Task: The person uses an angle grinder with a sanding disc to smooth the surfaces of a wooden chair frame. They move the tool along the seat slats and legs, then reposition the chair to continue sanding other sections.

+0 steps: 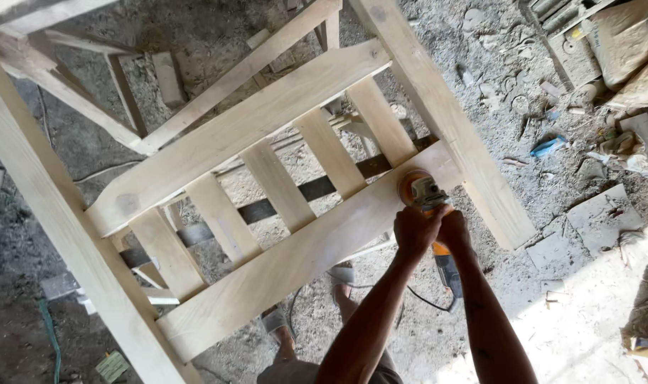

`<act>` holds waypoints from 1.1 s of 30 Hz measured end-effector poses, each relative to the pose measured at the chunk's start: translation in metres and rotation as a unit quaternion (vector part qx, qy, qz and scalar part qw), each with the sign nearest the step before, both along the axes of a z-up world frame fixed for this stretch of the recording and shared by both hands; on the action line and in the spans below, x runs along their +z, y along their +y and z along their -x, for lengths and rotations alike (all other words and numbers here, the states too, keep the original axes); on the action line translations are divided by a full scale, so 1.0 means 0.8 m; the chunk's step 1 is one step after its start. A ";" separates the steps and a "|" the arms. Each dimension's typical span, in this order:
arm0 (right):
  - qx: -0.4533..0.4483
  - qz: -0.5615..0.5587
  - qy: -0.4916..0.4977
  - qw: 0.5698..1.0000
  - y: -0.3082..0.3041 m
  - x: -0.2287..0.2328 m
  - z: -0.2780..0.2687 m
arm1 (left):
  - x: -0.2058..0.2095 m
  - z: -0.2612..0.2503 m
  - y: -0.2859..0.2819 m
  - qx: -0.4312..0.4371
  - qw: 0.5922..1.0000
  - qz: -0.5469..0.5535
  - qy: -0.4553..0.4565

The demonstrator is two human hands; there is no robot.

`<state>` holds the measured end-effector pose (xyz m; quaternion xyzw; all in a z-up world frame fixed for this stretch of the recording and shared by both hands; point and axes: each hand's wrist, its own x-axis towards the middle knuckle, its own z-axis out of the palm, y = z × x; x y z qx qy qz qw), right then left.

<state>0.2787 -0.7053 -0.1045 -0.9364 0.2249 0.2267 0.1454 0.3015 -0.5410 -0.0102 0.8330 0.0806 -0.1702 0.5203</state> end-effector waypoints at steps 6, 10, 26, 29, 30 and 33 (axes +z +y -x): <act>0.036 -0.052 0.072 0.995 0.225 0.034 0.051 | -0.026 0.083 0.186 0.067 0.998 0.011 0.007; 0.038 -0.127 0.040 0.990 0.403 0.082 0.105 | -0.033 0.160 0.352 0.101 0.991 -0.080 -0.045; 0.115 -0.102 0.114 0.982 0.429 0.088 0.070 | -0.067 0.147 0.372 0.151 0.984 -0.079 0.043; 0.098 -0.072 0.118 0.985 0.354 0.083 0.033 | -0.056 0.101 0.297 0.151 0.988 0.003 0.011; 0.082 -0.061 0.109 0.989 0.328 0.081 0.025 | -0.050 0.086 0.275 0.121 0.992 0.018 0.038; 0.064 -0.035 0.059 0.996 0.242 0.072 0.006 | -0.028 0.052 0.201 0.081 0.996 0.013 0.035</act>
